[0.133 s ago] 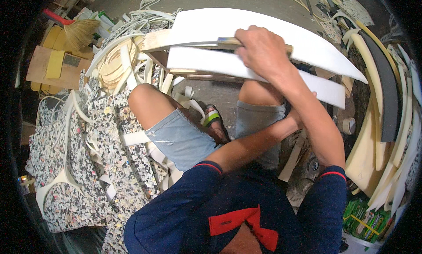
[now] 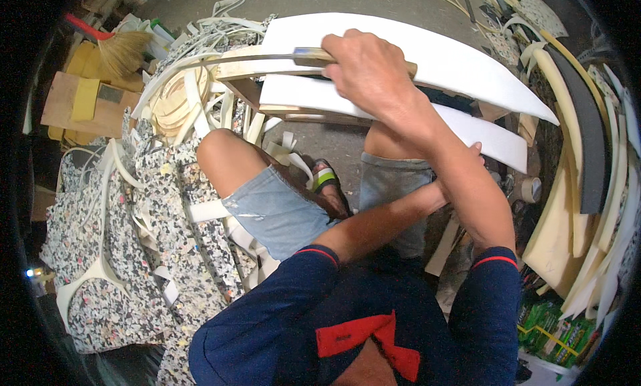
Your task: The person sits on the floor and assembles a curved white panel by applying adhesive with a spray gun, pressing a white sheet onto the panel, trimming excess with a knife, and smoothing the surface. The person repeats this process on multiple sections of the panel.
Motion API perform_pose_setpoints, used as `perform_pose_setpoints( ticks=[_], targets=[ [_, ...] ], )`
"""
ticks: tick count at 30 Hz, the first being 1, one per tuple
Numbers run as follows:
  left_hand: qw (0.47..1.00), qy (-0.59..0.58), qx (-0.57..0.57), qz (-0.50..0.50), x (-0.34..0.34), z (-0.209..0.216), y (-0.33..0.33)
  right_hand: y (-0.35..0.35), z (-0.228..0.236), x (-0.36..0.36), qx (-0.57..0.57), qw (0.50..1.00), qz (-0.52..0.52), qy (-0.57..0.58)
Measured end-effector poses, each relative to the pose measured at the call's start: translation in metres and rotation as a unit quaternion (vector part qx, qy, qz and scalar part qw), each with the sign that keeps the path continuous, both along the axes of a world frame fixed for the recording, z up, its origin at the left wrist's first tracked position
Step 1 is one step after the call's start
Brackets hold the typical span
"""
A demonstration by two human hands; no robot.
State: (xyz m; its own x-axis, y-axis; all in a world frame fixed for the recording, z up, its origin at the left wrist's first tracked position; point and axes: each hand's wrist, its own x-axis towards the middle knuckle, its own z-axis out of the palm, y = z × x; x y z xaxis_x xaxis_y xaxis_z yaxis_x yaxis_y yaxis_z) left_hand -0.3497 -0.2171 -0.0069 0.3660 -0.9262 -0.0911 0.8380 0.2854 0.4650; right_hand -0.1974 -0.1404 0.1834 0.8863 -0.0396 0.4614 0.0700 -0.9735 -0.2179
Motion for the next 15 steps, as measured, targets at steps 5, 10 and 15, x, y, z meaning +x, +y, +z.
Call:
perform_pose_setpoints(
  ticks=[5,10,15],
  targets=[
    [0.946,-0.310,0.011,0.091,0.008,0.012,0.061,-0.022,0.057,-0.060,0.125,0.985,0.034,-0.112],
    [0.683,-0.662,0.134,0.278,0.044,0.043,0.181,-0.104,0.078,-0.205,0.251,0.923,-0.193,-0.221],
    [0.871,-0.288,0.098,0.385,0.130,0.099,0.264,-0.128,-0.033,-0.289,0.211,0.868,-0.382,-0.236]
  ],
)
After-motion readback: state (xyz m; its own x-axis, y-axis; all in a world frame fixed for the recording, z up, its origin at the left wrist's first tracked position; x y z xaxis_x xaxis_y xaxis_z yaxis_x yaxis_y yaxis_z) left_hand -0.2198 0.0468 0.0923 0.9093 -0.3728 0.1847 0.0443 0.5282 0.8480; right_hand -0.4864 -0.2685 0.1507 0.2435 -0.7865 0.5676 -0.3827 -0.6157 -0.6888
